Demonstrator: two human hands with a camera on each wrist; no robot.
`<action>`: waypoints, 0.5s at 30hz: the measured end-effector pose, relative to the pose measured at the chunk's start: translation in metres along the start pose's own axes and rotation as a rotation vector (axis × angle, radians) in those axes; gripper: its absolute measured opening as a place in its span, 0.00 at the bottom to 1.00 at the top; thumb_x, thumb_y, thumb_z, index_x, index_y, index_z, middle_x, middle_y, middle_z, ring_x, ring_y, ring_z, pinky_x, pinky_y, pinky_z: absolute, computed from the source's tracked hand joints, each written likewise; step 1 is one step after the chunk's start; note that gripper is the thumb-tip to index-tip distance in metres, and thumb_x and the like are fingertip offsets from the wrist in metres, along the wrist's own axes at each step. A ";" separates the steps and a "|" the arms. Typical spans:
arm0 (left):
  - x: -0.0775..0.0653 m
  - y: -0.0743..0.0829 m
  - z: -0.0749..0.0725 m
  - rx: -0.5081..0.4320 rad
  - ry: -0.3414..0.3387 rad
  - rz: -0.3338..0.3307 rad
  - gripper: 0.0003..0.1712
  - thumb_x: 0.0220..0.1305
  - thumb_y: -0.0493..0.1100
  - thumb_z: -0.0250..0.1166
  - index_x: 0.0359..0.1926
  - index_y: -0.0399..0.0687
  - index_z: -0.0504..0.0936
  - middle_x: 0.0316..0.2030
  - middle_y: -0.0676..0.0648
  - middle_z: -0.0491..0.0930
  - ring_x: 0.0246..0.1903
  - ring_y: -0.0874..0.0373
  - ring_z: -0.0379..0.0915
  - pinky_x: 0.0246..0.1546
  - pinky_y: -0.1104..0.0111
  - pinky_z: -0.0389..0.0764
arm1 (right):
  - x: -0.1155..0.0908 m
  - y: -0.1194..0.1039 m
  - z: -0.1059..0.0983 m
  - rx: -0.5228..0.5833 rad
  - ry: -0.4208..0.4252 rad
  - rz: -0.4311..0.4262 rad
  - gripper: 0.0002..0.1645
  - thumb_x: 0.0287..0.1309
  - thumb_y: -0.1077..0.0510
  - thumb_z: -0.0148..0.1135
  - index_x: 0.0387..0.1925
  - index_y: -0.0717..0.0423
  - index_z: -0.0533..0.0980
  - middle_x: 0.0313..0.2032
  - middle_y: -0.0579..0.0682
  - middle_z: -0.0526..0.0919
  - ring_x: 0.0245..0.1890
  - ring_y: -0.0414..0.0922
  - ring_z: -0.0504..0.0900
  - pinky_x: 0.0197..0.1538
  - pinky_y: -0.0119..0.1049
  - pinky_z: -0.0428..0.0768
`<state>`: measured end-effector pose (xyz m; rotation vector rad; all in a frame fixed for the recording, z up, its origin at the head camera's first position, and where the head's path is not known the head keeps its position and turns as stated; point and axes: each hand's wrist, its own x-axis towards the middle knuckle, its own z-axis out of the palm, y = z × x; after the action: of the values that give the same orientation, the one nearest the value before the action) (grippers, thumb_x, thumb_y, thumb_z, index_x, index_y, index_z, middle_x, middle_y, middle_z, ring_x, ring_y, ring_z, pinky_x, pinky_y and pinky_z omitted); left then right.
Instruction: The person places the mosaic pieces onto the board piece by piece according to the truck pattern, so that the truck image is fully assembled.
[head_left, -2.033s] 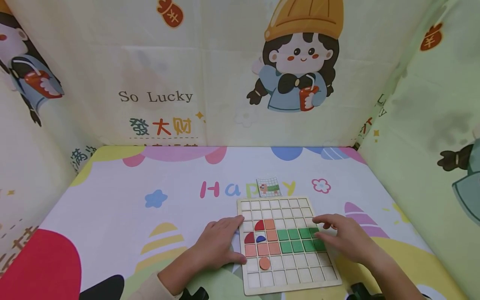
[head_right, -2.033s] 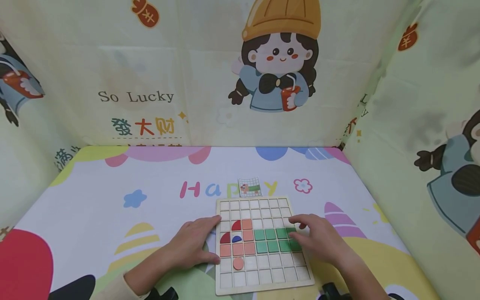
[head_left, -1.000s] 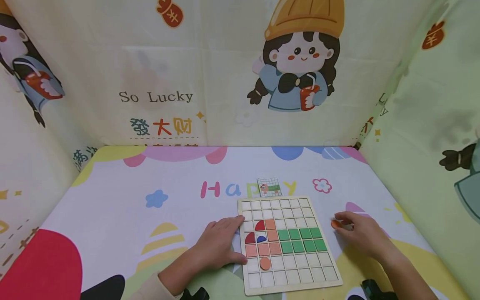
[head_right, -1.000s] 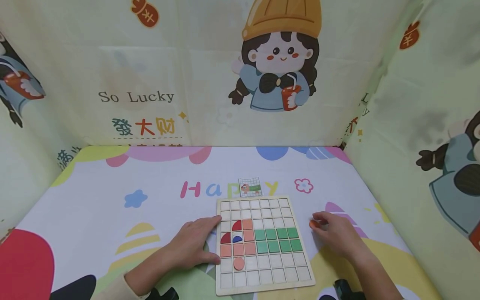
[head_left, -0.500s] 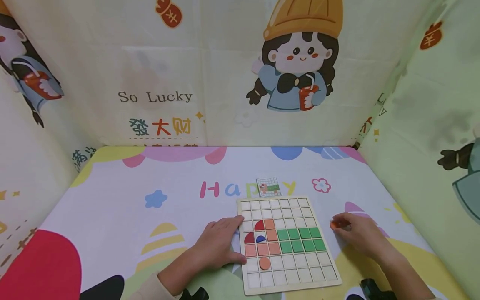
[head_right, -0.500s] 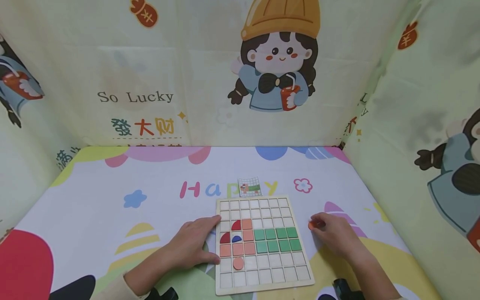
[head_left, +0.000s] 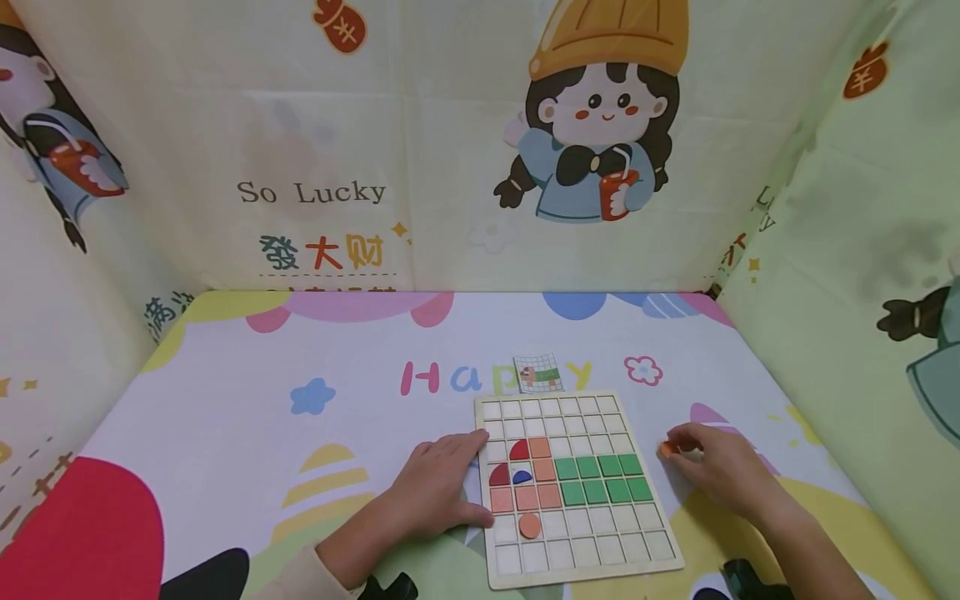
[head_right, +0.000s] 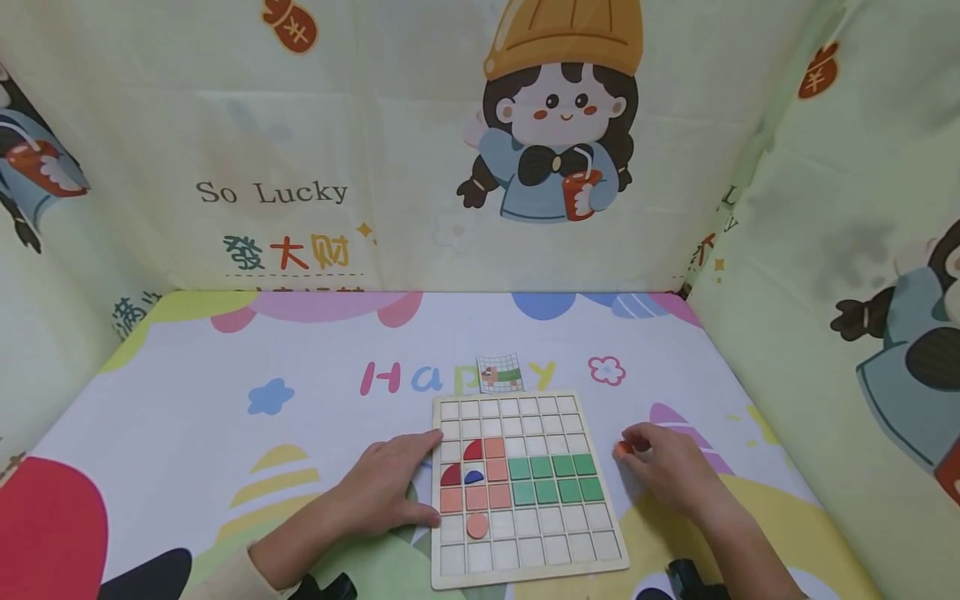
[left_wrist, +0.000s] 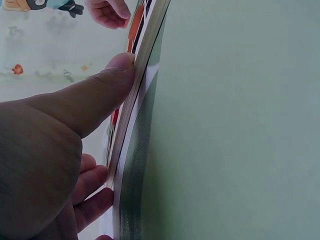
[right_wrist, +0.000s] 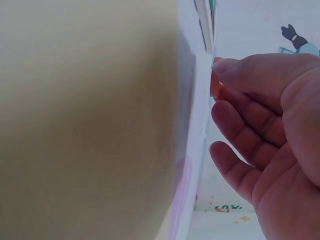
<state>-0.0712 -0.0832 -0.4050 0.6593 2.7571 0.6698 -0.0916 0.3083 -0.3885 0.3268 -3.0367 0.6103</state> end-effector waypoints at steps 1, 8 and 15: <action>0.000 0.000 0.000 0.000 -0.001 0.000 0.59 0.49 0.67 0.76 0.74 0.46 0.62 0.69 0.46 0.68 0.68 0.49 0.61 0.62 0.46 0.64 | -0.001 -0.001 0.000 0.000 0.009 -0.009 0.13 0.56 0.55 0.73 0.40 0.58 0.83 0.35 0.46 0.86 0.39 0.52 0.82 0.46 0.55 0.78; 0.000 -0.001 0.000 0.004 0.007 0.005 0.58 0.49 0.67 0.76 0.74 0.45 0.62 0.69 0.47 0.68 0.68 0.49 0.61 0.61 0.47 0.64 | -0.009 -0.018 -0.001 0.023 0.026 -0.089 0.10 0.57 0.52 0.73 0.39 0.51 0.85 0.34 0.36 0.84 0.39 0.45 0.80 0.46 0.50 0.78; -0.001 -0.001 0.001 0.005 0.024 0.024 0.57 0.50 0.66 0.76 0.73 0.44 0.62 0.68 0.46 0.69 0.67 0.49 0.62 0.61 0.47 0.65 | -0.018 -0.033 0.000 0.051 0.017 -0.119 0.08 0.58 0.50 0.72 0.39 0.45 0.84 0.36 0.32 0.82 0.41 0.42 0.79 0.46 0.43 0.79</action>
<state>-0.0708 -0.0844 -0.4062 0.6910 2.7778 0.6805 -0.0674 0.2822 -0.3772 0.4967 -2.9635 0.6793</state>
